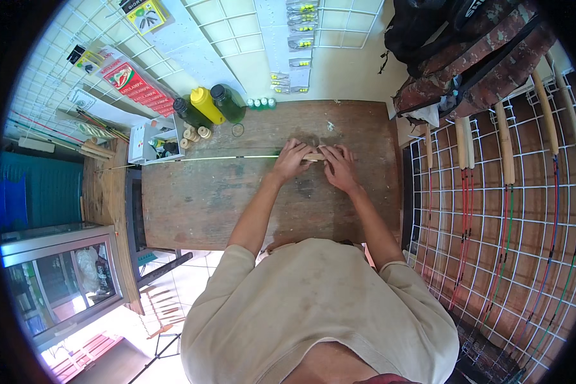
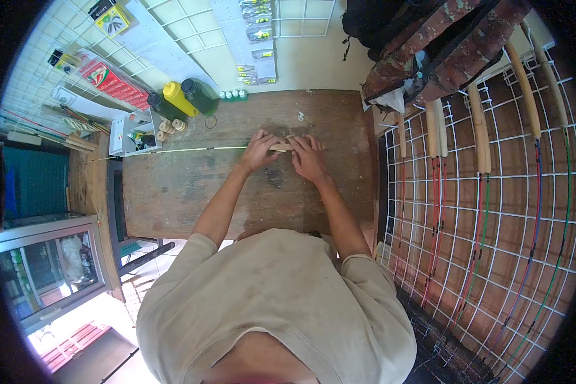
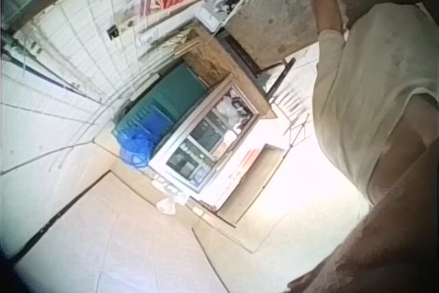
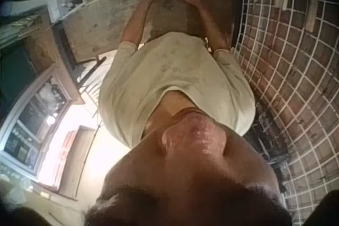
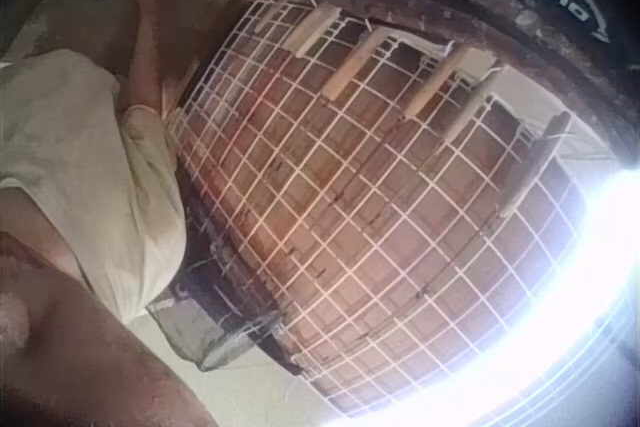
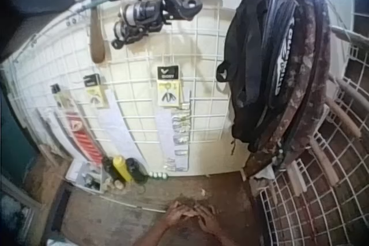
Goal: Manually wrapping thread around a fishing rod guide ring to secure it for repair.
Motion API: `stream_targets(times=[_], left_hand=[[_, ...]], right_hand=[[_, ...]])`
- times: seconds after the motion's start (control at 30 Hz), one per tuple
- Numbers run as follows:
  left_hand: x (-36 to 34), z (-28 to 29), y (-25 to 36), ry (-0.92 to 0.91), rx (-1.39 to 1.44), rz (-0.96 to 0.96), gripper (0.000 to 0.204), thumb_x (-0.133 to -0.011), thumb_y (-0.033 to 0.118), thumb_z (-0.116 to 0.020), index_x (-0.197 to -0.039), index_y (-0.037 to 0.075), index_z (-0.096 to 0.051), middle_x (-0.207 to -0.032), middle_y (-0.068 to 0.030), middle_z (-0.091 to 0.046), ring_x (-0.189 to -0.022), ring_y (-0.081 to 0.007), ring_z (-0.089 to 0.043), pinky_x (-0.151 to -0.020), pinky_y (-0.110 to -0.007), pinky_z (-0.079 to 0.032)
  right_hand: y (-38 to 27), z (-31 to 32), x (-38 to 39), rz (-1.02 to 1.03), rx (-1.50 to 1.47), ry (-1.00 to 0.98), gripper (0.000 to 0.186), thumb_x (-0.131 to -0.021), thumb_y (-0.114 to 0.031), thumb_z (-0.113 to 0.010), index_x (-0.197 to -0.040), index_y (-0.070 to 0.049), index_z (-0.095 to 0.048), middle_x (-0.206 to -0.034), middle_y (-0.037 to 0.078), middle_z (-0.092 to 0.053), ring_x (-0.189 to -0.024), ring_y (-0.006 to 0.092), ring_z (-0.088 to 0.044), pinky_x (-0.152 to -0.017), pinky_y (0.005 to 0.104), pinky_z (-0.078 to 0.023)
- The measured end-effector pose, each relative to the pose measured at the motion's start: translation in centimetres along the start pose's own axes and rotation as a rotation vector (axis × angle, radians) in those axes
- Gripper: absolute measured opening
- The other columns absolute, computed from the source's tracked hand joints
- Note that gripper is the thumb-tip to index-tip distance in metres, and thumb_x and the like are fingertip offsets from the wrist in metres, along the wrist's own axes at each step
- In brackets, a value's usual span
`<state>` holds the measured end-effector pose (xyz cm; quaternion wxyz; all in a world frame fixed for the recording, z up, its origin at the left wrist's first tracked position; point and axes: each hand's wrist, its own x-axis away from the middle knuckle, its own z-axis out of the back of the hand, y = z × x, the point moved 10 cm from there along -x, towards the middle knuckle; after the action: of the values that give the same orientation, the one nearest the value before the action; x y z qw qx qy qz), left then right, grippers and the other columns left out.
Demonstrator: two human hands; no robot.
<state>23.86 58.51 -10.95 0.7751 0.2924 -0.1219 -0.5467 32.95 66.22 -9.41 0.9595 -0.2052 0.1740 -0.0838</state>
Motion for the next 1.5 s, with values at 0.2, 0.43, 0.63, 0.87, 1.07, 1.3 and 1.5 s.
stream_targets(times=[0.2, 0.43, 0.63, 0.87, 1.07, 1.3, 1.5], left_hand=[[2.0, -0.8, 0.2, 0.106, -0.094, -0.127, 0.04, -0.068, 0.01, -0.073, -0.105, 0.012, -0.059, -0.104, -0.0046, -0.061, -0.104, -0.027, -0.051, -0.088, -0.038, -0.041], [3.6, -0.4, 1.0, 0.171, -0.222, -0.179, 0.032, -0.069, 0.014, -0.073, -0.099, 0.009, -0.061, -0.099, -0.0048, -0.061, -0.101, -0.0243, -0.054, -0.085, -0.039, -0.041], [3.6, 0.7, 0.9, 0.179, 0.034, -0.071, 0.023, -0.071, 0.015, -0.074, -0.091, 0.009, -0.064, -0.095, -0.0059, -0.064, -0.098, -0.0271, -0.054, -0.085, -0.039, -0.042], [4.5, -0.3, -1.7, 0.327, 0.256, 0.142, 0.022, -0.072, 0.01, -0.071, -0.093, 0.008, -0.063, -0.095, -0.0078, -0.065, -0.095, -0.0299, -0.055, -0.085, -0.039, -0.044], [4.4, -0.1, -1.8, 0.414, 0.18, 0.208, 0.019, -0.073, 0.011, -0.07, -0.089, 0.005, -0.061, -0.087, -0.0088, -0.063, -0.088, -0.0289, -0.055, -0.078, -0.039, -0.043], [4.2, -1.6, -3.2, 0.399, 0.201, 0.279, 0.012, -0.074, 0.009, -0.069, -0.083, 0.002, -0.064, -0.08, -0.012, -0.064, -0.077, -0.0289, -0.058, -0.074, -0.04, -0.046], [4.4, -2.3, -5.3, 0.345, 0.282, 0.463, 0.013, -0.075, 0.01, -0.069, -0.083, 0.0, -0.068, -0.079, -0.0141, -0.068, -0.074, -0.0275, -0.064, -0.071, -0.036, -0.05]], right_hand=[[0.1, -1.6, -0.1, -0.04, -0.091, -0.003, 0.036, -0.085, -0.014, -0.056, -0.121, -0.014, -0.061, -0.109, 0.005, -0.061, -0.105, 0.03, -0.049, -0.092, 0.0428, -0.039], [0.1, -4.4, 0.5, -0.136, -0.1, -0.061, 0.032, -0.087, -0.016, -0.055, -0.118, -0.014, -0.063, -0.107, 0.005, -0.062, -0.1, 0.0287, -0.053, -0.089, 0.0426, -0.04], [0.4, -5.1, 1.1, -0.2, -0.163, -0.058, 0.03, -0.086, -0.017, -0.056, -0.114, -0.013, -0.066, -0.105, 0.007, -0.062, -0.1, 0.0301, -0.053, -0.089, 0.0424, -0.041], [-0.3, -4.6, 1.6, -0.202, -0.21, -0.043, 0.032, -0.081, -0.019, -0.062, -0.112, -0.013, -0.067, -0.112, 0.008, -0.063, -0.1, 0.0312, -0.054, -0.088, 0.0412, -0.043], [-0.2, -4.7, 1.6, -0.218, -0.179, -0.032, 0.032, -0.081, -0.023, -0.061, -0.112, -0.018, -0.067, -0.111, 0.004, -0.063, -0.099, 0.0311, -0.054, -0.088, 0.0429, -0.043], [-0.2, -5.0, 1.6, -0.199, -0.142, -0.051, 0.038, -0.08, -0.02, -0.063, -0.118, -0.016, -0.063, -0.111, 0.007, -0.064, -0.098, 0.0313, -0.054, -0.089, 0.0415, -0.043], [0.9, -5.0, 1.8, -0.315, -0.309, -0.048, 0.039, -0.079, -0.018, -0.066, -0.118, -0.016, -0.062, -0.109, 0.005, -0.063, -0.101, 0.0287, -0.052, -0.093, 0.0398, -0.039]])
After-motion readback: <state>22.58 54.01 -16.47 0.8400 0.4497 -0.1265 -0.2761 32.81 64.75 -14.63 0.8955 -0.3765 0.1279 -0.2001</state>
